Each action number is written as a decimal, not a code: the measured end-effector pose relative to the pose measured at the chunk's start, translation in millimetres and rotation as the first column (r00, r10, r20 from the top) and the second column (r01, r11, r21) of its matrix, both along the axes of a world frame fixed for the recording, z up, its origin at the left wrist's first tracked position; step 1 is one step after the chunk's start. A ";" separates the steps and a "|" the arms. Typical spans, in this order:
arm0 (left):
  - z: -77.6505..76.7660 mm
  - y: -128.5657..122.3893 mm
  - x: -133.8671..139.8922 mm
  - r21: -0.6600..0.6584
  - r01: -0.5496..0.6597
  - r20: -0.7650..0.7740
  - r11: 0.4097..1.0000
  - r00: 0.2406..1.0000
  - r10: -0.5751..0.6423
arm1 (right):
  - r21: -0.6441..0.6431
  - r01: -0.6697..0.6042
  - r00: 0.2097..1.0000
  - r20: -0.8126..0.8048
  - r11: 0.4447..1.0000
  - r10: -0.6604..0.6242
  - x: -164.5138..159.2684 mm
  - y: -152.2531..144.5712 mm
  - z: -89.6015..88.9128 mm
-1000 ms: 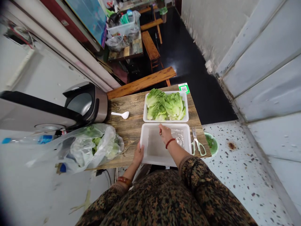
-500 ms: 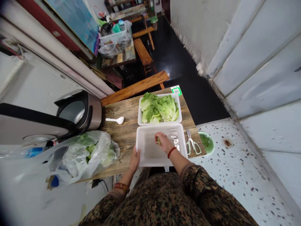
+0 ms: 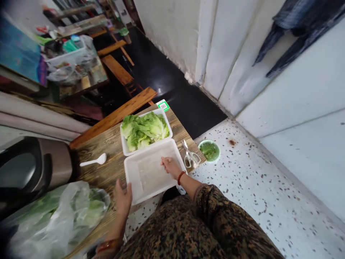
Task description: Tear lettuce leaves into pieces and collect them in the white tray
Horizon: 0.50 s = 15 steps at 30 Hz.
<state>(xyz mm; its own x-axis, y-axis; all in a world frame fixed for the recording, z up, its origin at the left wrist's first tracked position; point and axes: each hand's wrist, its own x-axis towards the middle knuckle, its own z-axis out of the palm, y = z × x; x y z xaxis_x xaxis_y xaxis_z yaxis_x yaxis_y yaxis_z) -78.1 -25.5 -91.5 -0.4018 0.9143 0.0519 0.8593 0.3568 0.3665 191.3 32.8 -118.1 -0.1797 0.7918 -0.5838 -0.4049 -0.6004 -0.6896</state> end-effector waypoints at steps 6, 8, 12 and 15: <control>29.4 21.0 56.7 0.109 0.301 0.022 0.947 0.952 -0.305 | 0.421 0.155 0.766 0.521 0.894 -0.378 118.6 -5.7 23.1; 25.8 22.7 76.6 0.091 0.339 0.110 0.936 0.931 -0.348 | 0.482 0.212 0.586 0.633 0.850 -0.505 163.3 -5.2 11.7; 15.0 19.3 103.4 0.050 0.382 0.255 0.923 0.889 -0.382 | 0.470 0.247 0.430 0.730 0.847 -0.531 226.1 -5.0 -41.0; 13.0 17.1 110.2 0.036 0.394 0.297 0.918 0.873 -0.386 | 0.321 0.279 0.502 0.755 0.905 -0.422 252.6 -5.9 -85.9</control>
<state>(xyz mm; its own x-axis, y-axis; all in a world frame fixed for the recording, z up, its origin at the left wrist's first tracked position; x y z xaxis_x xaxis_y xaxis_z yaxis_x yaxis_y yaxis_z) 32.1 -8.4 -78.5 -0.0057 0.9993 -0.0372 0.7861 0.0275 0.6174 443.9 26.9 -204.1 0.6086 0.7636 -0.2157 0.1939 -0.4067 -0.8928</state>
